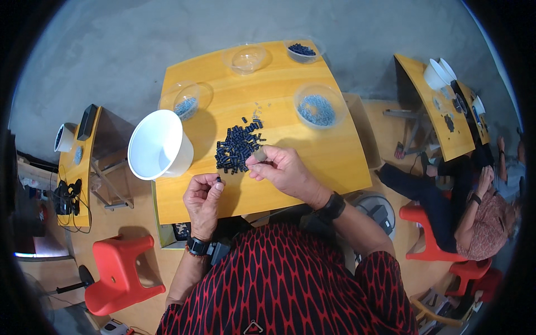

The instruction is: Assembling small black components with blue plastic pieces at a work table.

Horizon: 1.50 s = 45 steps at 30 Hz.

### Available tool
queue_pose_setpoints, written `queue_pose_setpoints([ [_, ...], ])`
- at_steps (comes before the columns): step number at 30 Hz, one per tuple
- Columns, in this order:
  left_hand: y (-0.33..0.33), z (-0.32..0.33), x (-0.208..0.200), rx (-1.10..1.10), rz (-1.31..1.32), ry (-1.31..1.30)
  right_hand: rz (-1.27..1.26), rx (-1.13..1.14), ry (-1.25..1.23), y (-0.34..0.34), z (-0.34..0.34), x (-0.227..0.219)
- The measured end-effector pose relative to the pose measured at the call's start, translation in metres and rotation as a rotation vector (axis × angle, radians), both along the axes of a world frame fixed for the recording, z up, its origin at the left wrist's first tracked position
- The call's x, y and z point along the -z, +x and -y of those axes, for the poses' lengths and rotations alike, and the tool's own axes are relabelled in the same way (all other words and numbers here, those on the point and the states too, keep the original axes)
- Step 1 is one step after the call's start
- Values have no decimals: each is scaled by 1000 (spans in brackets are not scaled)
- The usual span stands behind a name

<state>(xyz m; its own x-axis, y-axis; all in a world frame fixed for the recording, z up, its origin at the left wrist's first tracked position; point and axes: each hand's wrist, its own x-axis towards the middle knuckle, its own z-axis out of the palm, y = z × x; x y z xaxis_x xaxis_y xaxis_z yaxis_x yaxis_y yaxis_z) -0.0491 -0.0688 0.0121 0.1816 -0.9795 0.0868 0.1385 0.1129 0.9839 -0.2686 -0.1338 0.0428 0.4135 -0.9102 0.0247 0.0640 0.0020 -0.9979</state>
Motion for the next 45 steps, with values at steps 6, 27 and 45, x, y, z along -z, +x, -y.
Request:
queue_pose_setpoints([
  [6, -3, 0, -11, 78, -90, 58, 142, -53, 35, 15, -8, -7],
  [27, -13, 0, -14, 130, -142, 96, -105, -68, -343, 29, -1, -10],
  [45, -16, -1, -14, 142, -35, 93, -321, -278, -555, 19, 15, -23],
])
